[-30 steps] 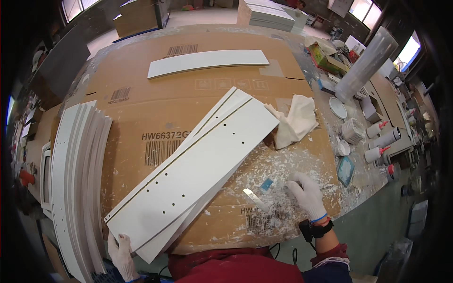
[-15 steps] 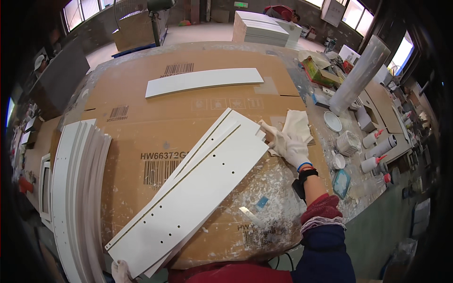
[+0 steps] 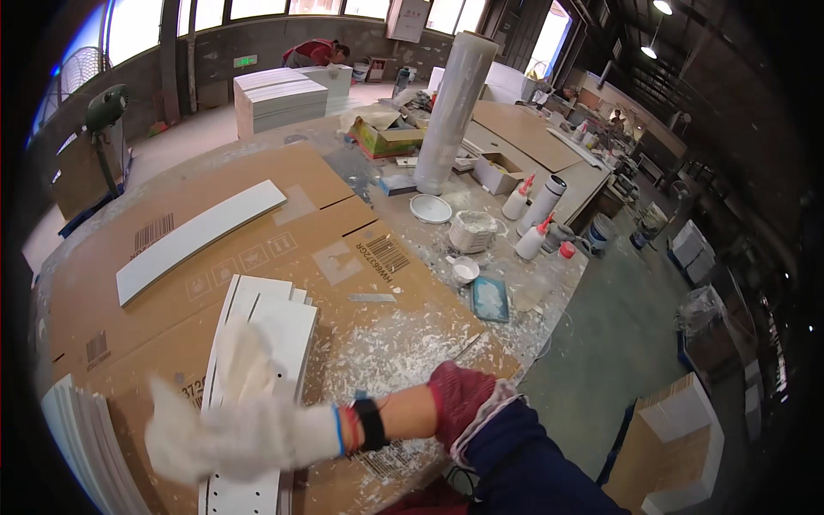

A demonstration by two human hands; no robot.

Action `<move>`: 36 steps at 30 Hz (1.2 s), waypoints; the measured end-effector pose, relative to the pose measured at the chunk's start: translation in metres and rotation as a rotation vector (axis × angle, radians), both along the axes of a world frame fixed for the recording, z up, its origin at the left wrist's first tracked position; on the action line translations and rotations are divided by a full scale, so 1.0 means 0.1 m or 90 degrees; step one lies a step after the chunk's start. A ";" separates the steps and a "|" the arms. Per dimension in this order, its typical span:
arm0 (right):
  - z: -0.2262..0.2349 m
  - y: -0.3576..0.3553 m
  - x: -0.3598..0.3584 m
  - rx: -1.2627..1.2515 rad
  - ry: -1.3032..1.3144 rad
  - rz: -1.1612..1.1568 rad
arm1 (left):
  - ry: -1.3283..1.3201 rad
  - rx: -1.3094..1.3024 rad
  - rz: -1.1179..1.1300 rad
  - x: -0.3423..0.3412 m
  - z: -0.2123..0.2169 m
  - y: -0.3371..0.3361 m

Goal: The person wipes the surface of white rectangular panels with a cloth and scrapes the edges with a utility knife. The person handles the panels one at a time, flipping them over to clean both sides before stacking them on the table.

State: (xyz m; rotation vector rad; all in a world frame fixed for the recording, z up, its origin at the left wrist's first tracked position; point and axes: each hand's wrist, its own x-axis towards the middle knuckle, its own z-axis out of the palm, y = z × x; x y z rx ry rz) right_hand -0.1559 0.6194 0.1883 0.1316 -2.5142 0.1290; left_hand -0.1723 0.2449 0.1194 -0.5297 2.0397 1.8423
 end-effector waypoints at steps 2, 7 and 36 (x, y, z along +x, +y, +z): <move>-0.26 -0.38 -0.14 -0.046 -0.116 0.153 | 0.011 -0.013 -0.033 -0.04 -0.05 0.08; -0.45 -0.60 -0.38 -0.086 -0.280 0.332 | 0.039 -0.035 -0.035 -0.07 -0.13 0.00; -0.67 0.46 -0.32 -0.077 -0.171 0.118 | 0.116 -0.158 -0.007 0.13 -0.36 -0.36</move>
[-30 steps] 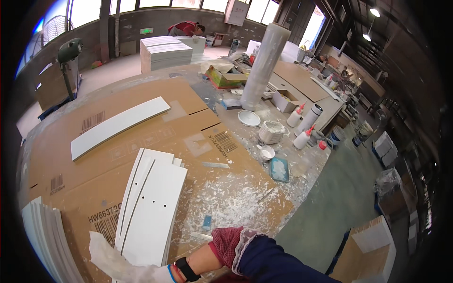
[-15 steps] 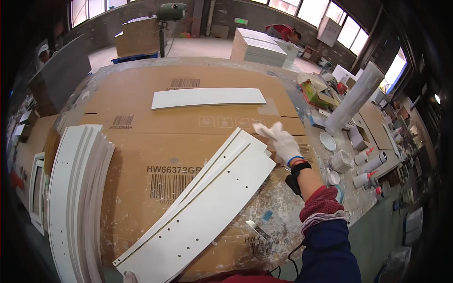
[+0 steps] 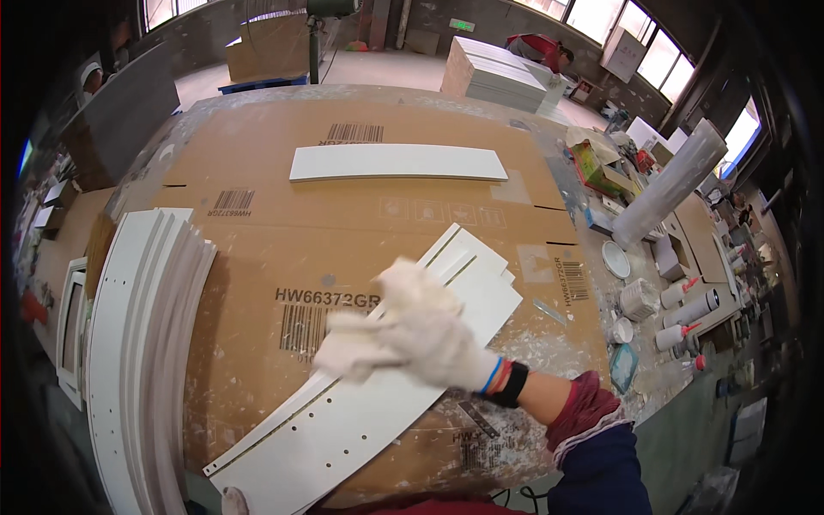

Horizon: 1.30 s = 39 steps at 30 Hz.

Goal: The person wipes the surface of white rectangular panels with a cloth and scrapes the edges with a utility knife. The person handles the panels one at a time, flipping them over to clean both sides before stacking them on the table.

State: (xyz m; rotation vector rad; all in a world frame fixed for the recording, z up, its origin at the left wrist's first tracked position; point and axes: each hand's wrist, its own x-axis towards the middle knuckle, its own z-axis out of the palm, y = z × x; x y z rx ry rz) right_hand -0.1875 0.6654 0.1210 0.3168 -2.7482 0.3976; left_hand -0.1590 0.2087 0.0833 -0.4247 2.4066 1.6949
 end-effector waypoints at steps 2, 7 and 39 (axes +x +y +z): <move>0.15 0.55 -0.08 0.058 0.050 -0.138 | -0.051 0.037 0.082 0.00 -0.01 -0.02; 0.16 1.37 0.05 0.221 -0.063 -0.477 | 0.079 -0.028 -0.043 0.03 -0.20 -0.09; 0.05 -0.86 -0.04 0.133 -0.008 -0.142 | 0.032 0.271 0.167 -0.03 -0.17 0.38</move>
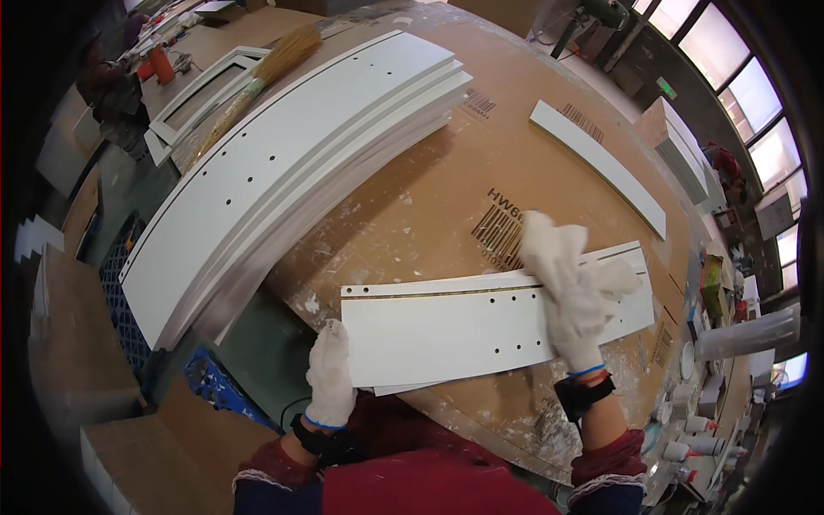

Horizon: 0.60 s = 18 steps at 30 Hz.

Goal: The person wipes the surface of white rectangular panels with a cloth and scrapes the edges with a utility knife. The person handles the panels one at a time, flipping them over to clean both sides before stacking them on the table.

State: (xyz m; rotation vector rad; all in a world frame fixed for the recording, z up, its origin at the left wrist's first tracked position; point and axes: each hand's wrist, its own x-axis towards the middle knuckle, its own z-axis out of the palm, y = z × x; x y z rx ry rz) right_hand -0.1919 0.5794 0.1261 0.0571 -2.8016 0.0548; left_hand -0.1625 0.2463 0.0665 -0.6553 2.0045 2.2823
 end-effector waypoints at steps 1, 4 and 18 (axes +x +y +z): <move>-0.10 -0.34 -0.05 0.037 0.018 0.079 | 0.035 -0.072 -0.035 0.00 -0.02 -0.01; 0.07 -1.53 -0.17 -0.065 -0.049 0.320 | 0.152 -0.182 -0.099 0.00 -0.14 -0.09; 0.45 -0.45 0.22 -0.369 -0.054 0.068 | -0.029 0.348 -0.247 -0.08 -0.03 -0.34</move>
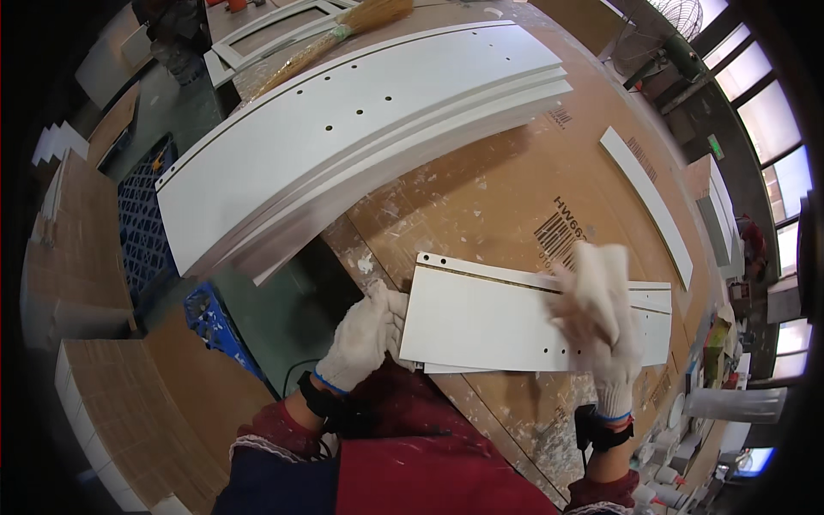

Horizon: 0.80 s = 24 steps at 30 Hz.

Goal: The person wipes the surface of white rectangular panels with a cloth and scrapes the edges with a utility knife. The person handles the panels one at a time, flipping them over to clean both sides before stacking them on the table.

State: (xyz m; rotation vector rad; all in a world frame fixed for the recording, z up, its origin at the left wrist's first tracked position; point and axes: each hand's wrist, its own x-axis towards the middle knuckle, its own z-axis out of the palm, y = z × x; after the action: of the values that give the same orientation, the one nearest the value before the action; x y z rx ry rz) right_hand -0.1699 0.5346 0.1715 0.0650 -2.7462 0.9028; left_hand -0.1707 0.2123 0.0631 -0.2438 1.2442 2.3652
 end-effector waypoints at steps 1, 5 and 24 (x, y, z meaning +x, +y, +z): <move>-0.18 0.11 0.08 0.067 0.001 -0.014 | -0.030 0.018 0.034 0.00 0.02 0.06; -0.46 -0.24 0.44 -0.062 -0.012 0.083 | -0.044 0.102 0.032 -0.03 0.04 0.08; -0.47 0.03 0.33 0.215 0.213 0.063 | 0.085 -0.245 0.036 -0.05 0.34 0.20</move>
State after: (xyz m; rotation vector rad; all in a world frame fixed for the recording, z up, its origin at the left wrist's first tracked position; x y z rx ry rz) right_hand -0.1366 0.5376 0.1241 0.3797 -2.5614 0.3945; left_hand -0.1760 0.2321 0.0969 -0.2454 1.7762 2.1998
